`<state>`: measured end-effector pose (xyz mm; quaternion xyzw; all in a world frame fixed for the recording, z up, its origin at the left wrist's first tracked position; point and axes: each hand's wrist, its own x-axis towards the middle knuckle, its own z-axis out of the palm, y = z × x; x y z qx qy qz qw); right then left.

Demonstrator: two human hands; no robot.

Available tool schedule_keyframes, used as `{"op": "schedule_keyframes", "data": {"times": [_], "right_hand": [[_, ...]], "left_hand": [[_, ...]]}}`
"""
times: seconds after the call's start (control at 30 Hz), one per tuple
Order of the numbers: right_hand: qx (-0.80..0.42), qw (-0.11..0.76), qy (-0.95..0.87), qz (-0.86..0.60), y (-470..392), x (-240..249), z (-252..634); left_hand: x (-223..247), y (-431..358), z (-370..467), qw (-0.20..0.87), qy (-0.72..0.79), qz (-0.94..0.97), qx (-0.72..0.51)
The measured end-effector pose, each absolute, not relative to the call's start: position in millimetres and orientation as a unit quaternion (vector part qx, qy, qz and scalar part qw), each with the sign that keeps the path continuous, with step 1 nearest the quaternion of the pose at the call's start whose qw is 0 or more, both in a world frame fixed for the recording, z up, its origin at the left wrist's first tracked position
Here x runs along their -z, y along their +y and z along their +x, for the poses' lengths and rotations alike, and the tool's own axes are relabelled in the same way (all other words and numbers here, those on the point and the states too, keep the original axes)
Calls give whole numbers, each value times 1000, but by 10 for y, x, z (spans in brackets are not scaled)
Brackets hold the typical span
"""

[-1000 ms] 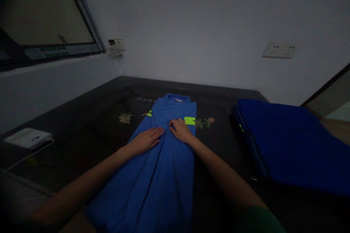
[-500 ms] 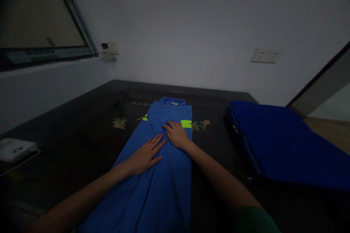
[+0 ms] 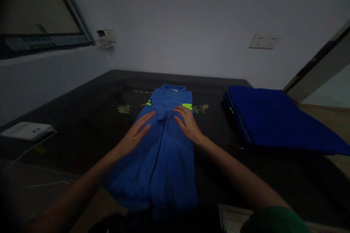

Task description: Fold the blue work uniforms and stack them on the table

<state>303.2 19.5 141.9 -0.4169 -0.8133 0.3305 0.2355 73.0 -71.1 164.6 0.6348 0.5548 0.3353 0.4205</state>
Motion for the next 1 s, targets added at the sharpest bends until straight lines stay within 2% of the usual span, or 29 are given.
{"op": "schedule_keyframes", "data": {"times": [0.07,0.17,0.23,0.3,0.37,0.43,0.5,0.6,0.77,1.0], "right_hand": [[-418,205,-789,-401,-239,-1897,3286],[-579,50,-707,-403,-1008,-2459,3712],[-656,-61,-612,-437,-1514,-2560,3965],[-680,-106,-543,-481,-1942,-2417,4145],[-655,-81,-509,-553,-2247,-2125,4224],[-609,-12,-486,-627,-2420,-1824,4211],[-579,58,-474,-660,-2487,-1614,4143],[-608,99,-461,-639,-2485,-1511,4023],[-640,166,-358,-659,-2533,-1641,3863],[-656,259,-238,-668,-2715,-2192,3628]], "left_hand": [[-1916,-1079,595,461,551,594,-363],[-2022,-1808,408,500,581,537,-354],[-1888,-2297,332,479,649,479,-346],[-1655,-2690,303,426,736,397,-347],[-1399,-2943,315,374,799,307,-357],[-1178,-3059,356,364,819,243,-370],[-1021,-3082,408,395,810,215,-376],[-933,-3058,470,475,770,214,-368],[-1174,-3108,474,567,726,195,-336],[-1878,-3249,493,559,729,167,-358]]}}
